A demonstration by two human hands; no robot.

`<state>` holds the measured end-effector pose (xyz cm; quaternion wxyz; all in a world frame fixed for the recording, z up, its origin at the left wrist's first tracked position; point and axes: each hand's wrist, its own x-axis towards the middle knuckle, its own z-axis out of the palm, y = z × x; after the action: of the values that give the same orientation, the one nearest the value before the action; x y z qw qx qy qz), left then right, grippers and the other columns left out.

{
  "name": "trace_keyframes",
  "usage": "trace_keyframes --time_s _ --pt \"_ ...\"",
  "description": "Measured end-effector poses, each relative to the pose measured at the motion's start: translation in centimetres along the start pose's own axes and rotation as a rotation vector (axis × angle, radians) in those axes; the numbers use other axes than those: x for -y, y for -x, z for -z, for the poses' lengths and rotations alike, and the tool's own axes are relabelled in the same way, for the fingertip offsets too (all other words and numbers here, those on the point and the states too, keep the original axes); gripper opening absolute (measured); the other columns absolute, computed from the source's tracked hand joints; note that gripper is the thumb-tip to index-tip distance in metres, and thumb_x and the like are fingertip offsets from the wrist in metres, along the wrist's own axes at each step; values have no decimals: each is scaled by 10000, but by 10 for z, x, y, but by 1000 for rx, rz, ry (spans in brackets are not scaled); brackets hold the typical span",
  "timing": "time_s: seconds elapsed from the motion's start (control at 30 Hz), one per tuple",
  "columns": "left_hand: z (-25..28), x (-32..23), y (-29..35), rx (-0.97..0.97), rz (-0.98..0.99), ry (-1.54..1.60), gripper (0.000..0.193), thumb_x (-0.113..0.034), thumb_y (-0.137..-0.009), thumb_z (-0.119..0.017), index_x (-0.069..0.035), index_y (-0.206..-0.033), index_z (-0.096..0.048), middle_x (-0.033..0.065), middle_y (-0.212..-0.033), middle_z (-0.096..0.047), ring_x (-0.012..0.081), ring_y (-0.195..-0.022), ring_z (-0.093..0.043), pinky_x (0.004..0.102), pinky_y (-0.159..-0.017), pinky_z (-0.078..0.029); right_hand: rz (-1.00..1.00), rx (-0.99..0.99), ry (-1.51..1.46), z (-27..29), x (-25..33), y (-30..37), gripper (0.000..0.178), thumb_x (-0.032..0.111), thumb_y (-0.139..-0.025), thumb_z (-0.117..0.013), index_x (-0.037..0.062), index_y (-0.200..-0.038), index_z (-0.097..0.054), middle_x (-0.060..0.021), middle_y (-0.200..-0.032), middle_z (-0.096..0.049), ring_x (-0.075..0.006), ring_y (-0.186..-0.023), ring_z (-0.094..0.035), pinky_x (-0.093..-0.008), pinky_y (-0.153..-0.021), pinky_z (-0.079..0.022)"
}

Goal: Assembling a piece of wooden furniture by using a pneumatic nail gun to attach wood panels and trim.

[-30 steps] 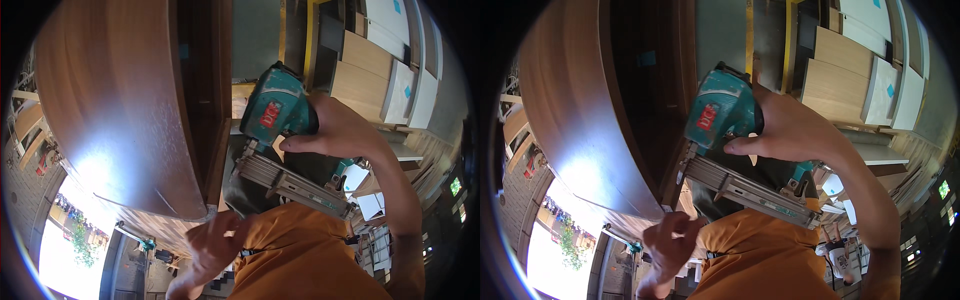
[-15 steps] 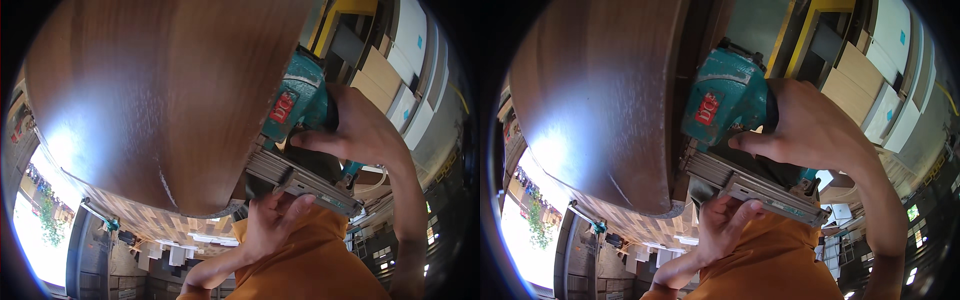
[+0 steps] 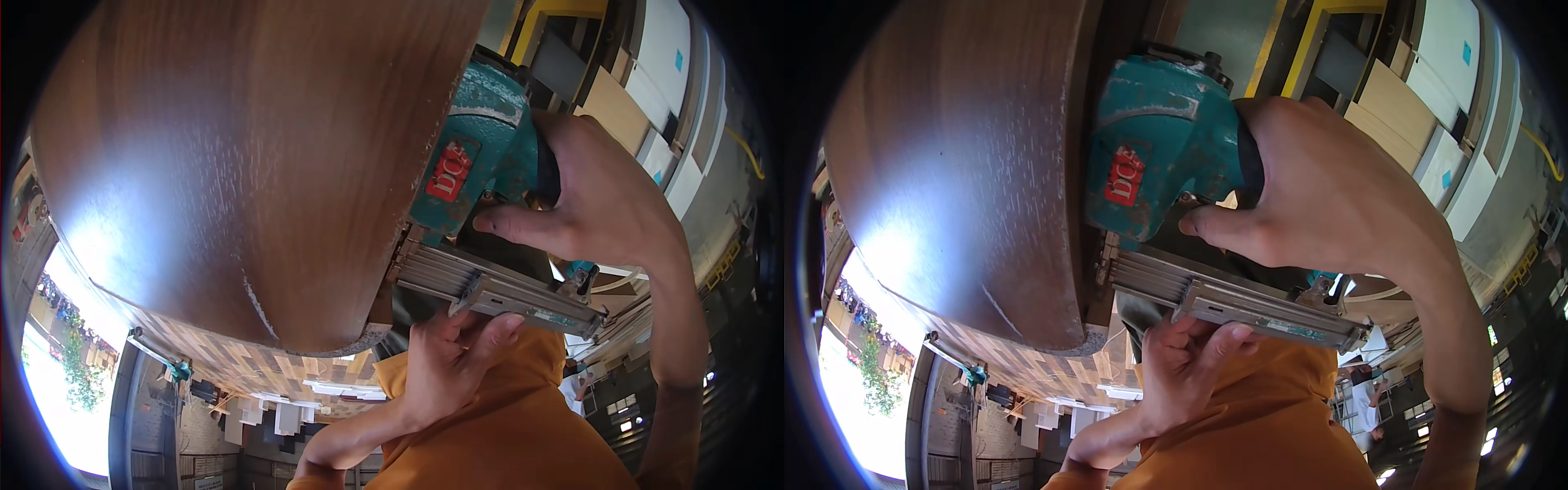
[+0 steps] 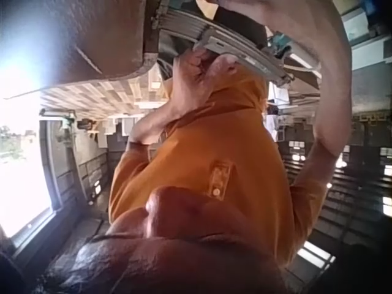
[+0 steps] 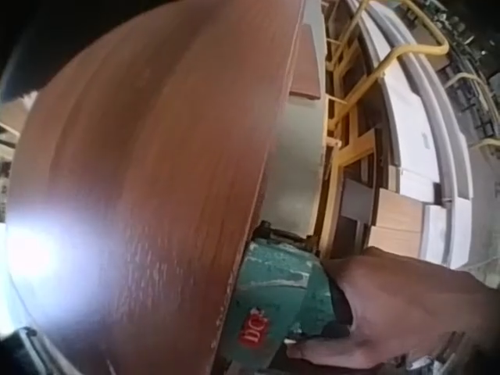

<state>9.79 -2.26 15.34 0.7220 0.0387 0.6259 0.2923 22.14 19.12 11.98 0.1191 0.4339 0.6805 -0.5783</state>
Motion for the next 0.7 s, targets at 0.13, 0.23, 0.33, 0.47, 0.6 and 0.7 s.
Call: trace_keyframes --time_s 0.13,0.23,0.33,0.47,0.6,0.7 --pt "-1 -9 -2 28 13 -26 231 -183 -1018 -750 47 -1038 -766 107 -838 -792 100 -785 -737 263 -716 -580 -172 58 39 5 10 -3 479 257 -726 -870 -57 -1039 -688 -159 -716 -675 -268 -604 -645 -390 -628 -504" --pt "-3 -17 -3 34 44 43 221 -150 -1035 -722 64 -1080 -751 107 -933 -801 104 -839 -733 265 -762 -587 -57 -18 109 7 9 -6 467 269 -720 -859 -60 -1004 -688 -178 -700 -660 -321 -648 -660 -417 -641 -509" --pt "-4 -22 -6 114 35 129 232 -111 -1078 -630 85 -1188 -682 181 -1060 -787 217 -999 -771 314 -870 -635 -196 95 248 12 15 -10 422 286 -713 -836 -37 -951 -705 -186 -749 -687 -364 -685 -671 -430 -659 -516" --pt "-5 -20 -12 125 -10 135 322 -217 -1091 -620 73 -1221 -674 190 -1063 -785 267 -1020 -779 336 -856 -646 -110 99 135 13 10 -15 397 274 -713 -820 -34 -938 -708 -197 -755 -691 -384 -709 -683 -434 -671 -529" --pt "-14 -20 -16 61 5 147 407 -311 -1092 -617 64 -1242 -664 201 -1066 -783 292 -982 -791 353 -824 -658 22 -3 255 11 11 -16 371 256 -708 -796 -45 -907 -708 -214 -767 -697 -404 -740 -695 -454 -695 -546" --pt "-19 -23 -18 46 -12 148 425 -332 -1087 -623 62 -1240 -664 203 -1058 -784 297 -962 -794 357 -803 -664 0 31 264 22 17 -18 359 242 -704 -782 -52 -895 -707 -224 -768 -696 -411 -747 -701 -462 -696 -553"
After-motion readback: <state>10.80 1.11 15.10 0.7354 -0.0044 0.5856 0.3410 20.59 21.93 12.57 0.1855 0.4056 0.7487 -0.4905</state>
